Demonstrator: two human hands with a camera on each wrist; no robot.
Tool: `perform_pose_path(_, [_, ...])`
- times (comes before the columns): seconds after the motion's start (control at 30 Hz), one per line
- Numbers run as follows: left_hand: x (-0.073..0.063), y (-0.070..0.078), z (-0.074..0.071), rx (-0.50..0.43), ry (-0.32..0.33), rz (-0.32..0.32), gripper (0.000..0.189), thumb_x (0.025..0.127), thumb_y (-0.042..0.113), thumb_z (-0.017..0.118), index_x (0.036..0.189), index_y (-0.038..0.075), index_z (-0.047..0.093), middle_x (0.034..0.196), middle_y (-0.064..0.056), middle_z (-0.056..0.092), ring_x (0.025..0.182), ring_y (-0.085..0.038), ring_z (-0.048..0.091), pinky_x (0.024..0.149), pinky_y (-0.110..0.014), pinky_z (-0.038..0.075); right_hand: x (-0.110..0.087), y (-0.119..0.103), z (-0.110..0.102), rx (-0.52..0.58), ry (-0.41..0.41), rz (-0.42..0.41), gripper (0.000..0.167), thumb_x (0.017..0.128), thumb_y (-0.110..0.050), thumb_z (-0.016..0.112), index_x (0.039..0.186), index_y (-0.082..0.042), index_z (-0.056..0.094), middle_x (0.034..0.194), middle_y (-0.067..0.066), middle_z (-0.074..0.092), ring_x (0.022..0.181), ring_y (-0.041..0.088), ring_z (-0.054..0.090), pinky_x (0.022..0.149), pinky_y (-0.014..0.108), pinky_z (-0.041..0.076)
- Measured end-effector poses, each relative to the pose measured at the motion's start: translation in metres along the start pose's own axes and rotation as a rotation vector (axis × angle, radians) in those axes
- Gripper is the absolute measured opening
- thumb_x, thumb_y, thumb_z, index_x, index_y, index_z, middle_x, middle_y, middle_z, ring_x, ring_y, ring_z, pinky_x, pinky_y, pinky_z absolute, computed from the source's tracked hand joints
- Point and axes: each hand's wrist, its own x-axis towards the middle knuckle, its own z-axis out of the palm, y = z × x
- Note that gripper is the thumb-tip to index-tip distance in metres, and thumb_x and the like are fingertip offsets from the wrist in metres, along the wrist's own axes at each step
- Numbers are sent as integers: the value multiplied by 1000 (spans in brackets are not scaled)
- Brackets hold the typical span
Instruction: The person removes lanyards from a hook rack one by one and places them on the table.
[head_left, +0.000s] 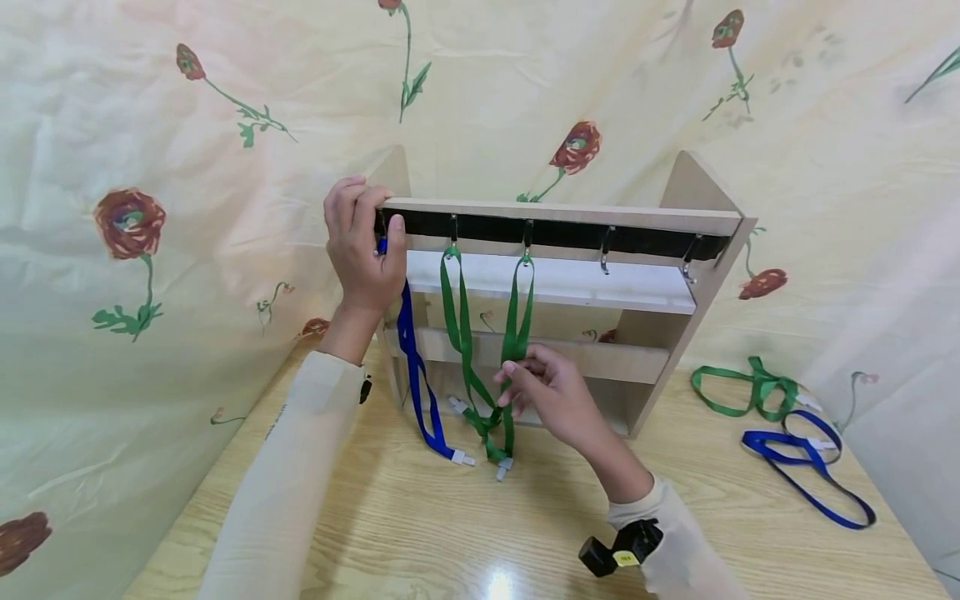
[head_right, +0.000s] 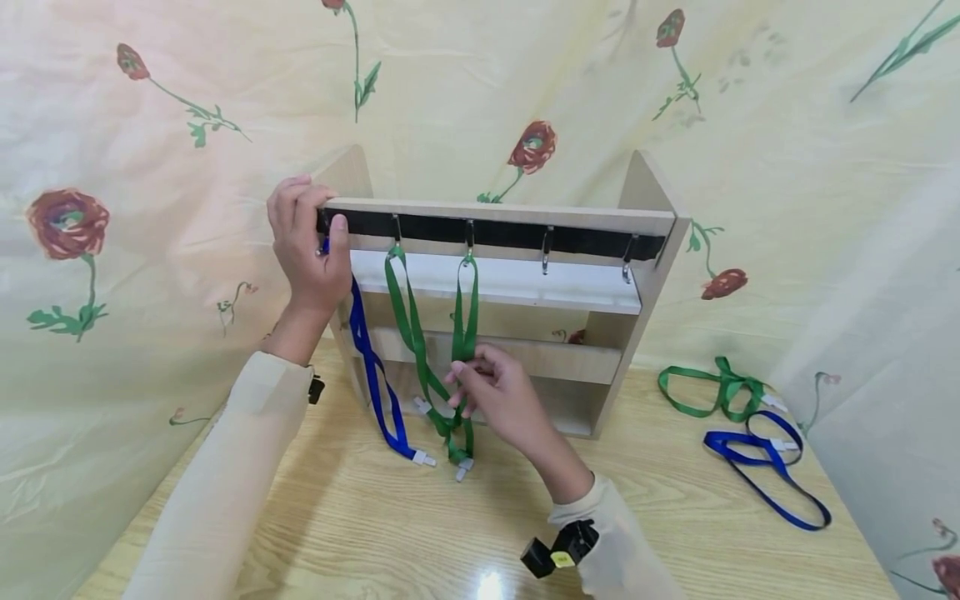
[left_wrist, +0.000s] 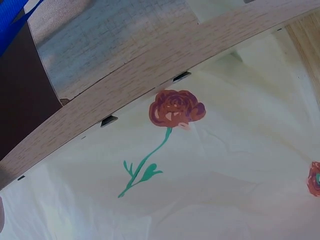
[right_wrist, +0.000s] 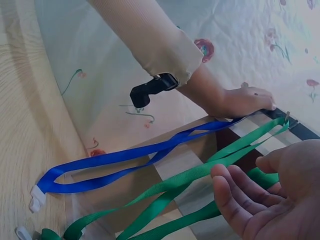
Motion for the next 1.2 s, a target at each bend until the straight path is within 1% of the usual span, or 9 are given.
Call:
perform_pose_path(0.13, [0,0,1,-3,0,1,43,96,40,45,111,6,66,117,-16,63,136,-29,53,78,-55,58,-1,-1,0,-6,21,-5,21,109,-16,55,110,2,66,102,19,73,78,24,74,64,36,64])
perform_pose_path(0.23, [1,0,2,-6,1,4,42,96,40,45,111,6,66,116,-16,63,135,-29,53,75,-55,58,-4,-4,-1,-25,47,-14,22,109,-18,55,108,1,67,101,21,72,79,23,74,66,38,64])
perform_pose_path(0.43, [2,1,5,-19,5,15,42,96,39,46,111,6,66,115,-16,63,135,-29,54,75,-55,58,-14,-10,-9,-109,131,-70,21,109,-17,56,106,-1,69,99,20,74,82,26,74,69,38,64])
perform_pose_path(0.6, [2,1,6,-14,2,9,42,96,39,45,111,6,66,115,-15,63,136,-28,54,79,-55,58,-20,-17,-14,-102,155,-138,18,108,-10,55,107,2,68,100,22,75,86,22,75,73,37,65])
perform_pose_path(0.8, [1,0,4,-3,1,-3,43,96,40,44,112,7,67,116,-15,63,136,-28,53,84,-55,58,-27,-27,-19,-110,188,-179,17,107,-8,55,110,3,69,100,11,76,93,10,75,80,33,65])
perform_pose_path(0.9, [1,0,2,-2,0,-7,43,96,40,45,112,6,66,117,-15,63,136,-28,53,85,-55,58,-31,-33,-21,-107,207,-203,17,107,-5,55,112,5,69,101,2,76,94,11,76,82,31,65])
perform_pose_path(1.0, [1,0,1,3,-1,-10,43,96,40,45,112,7,66,117,-15,63,136,-28,53,85,-55,58,-36,-38,-23,-104,225,-239,18,106,-1,55,114,7,68,102,0,77,95,10,76,83,28,64])
perform_pose_path(1.13, [0,0,0,7,-1,-11,43,96,40,44,112,7,67,118,-15,63,136,-28,53,83,-56,58,-41,-45,-25,-100,251,-293,17,104,4,55,114,8,69,102,4,78,92,10,76,82,25,64])
perform_pose_path(1.2, [0,0,0,7,-1,-9,43,96,40,44,112,7,67,118,-15,63,136,-28,53,81,-56,58,-43,-48,-26,-115,267,-313,18,103,6,56,114,7,70,101,2,79,91,9,76,84,23,63])
